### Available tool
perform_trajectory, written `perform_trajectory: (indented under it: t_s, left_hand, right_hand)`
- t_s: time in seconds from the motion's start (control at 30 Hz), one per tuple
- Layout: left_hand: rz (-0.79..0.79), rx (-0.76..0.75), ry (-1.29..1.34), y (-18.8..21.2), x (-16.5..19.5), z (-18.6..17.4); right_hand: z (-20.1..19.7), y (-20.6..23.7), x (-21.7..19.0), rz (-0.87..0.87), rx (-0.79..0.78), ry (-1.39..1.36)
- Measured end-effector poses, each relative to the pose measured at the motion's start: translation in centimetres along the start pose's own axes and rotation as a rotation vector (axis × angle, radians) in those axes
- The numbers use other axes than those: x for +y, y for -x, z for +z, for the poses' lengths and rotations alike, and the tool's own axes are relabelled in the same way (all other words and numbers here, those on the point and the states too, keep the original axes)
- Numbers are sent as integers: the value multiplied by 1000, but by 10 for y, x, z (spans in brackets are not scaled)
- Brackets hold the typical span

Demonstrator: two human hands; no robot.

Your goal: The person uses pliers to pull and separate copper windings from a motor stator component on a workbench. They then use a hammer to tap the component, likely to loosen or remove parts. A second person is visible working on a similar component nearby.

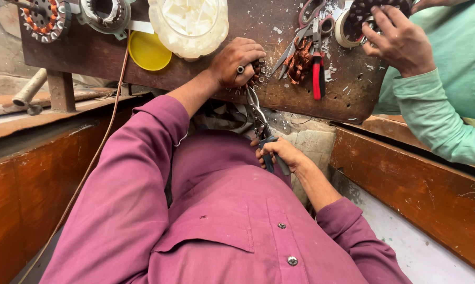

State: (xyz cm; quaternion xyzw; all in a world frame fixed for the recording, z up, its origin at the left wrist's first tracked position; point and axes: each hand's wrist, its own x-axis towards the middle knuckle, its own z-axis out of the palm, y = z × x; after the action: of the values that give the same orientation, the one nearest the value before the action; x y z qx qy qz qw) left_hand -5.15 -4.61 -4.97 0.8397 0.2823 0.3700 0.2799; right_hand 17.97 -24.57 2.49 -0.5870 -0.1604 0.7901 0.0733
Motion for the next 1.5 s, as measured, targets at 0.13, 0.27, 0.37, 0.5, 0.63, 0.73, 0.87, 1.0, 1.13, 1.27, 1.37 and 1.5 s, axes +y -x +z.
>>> perform_trajectory:
  t_s: [0.13,0.27,0.37,0.5,0.63,0.73,0.87,1.0,1.13,1.27,1.37,1.5]
  left_hand:
    - [46,-4,-20,-1,-2,2]
    - [51,-12,-14,-2,-6,5]
    - [-28,13,3,-1,-6,6]
    - [50,55,-33,1,-6,3]
    - [126,29,-24,2,-3,1]
    - [44,62,32,1,-3,1]
    - [54,22,73,-2,-7,4]
    - [95,42,-121,-2,-10,7]
    - [80,8,-47,-5,-10,9]
    - [81,-7,-42,-10,-10,8]
    - [20,58,-329,-7,1,10]
    - [-265,63,-224,0,14,12]
  right_hand:
    - [1,-5,-3,-135,164,347]
    - [-2,-7,-7,48,25,58]
    - [-5,-10,-10,-162,77,127]
    - [-13,-13,-13,-93,61,106]
    - [-13,-18,-10,-150,147,305]
    - [-1,-24,-3,-418,396,698]
    - [14,-24,2,-455,663,852]
    - [0,-17,7,-292,302,487]
    - [-15,-9,4,-26,74,145]
    - [-14,-5,6,-103,78,129]
    - [-13,-3,6,-152,98,110]
    - [-22,-4,1,-110,67,0]
